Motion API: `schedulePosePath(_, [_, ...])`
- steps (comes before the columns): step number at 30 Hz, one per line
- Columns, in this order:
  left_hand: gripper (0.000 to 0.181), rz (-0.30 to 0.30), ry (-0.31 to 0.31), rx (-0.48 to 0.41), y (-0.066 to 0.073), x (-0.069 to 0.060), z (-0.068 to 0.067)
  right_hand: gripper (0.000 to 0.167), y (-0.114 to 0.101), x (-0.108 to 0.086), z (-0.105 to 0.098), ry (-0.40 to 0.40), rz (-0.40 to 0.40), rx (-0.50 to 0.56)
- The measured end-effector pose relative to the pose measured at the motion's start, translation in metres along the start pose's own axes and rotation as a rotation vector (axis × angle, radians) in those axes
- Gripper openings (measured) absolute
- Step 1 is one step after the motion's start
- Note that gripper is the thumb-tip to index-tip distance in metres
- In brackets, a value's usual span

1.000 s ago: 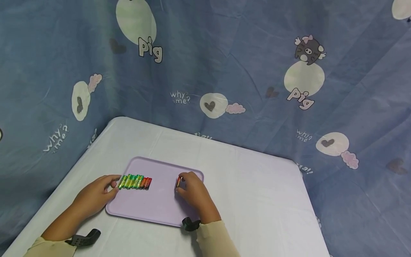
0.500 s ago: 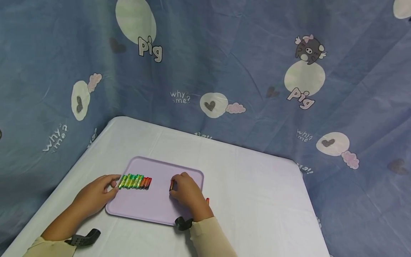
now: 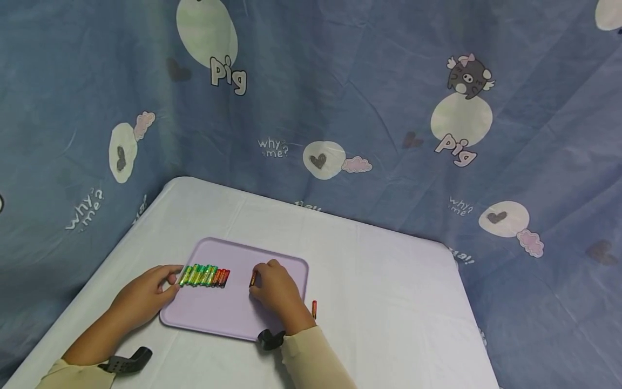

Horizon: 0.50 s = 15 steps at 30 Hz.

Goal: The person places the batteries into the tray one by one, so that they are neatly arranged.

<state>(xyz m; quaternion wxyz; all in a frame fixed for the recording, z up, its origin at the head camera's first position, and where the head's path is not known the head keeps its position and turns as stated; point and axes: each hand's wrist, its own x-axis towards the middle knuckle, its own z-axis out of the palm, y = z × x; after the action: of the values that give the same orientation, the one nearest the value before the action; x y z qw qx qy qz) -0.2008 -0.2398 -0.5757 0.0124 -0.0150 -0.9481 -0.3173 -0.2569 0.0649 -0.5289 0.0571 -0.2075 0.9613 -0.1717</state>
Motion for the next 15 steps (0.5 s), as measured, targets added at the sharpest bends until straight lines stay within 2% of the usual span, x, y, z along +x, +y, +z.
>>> schedulePosePath(15, [0.049,-0.007,-0.002,-0.002,0.0014,-0.0004,-0.0004,0.042,-0.0098,0.0087,0.0079,-0.03,-0.008,-0.013])
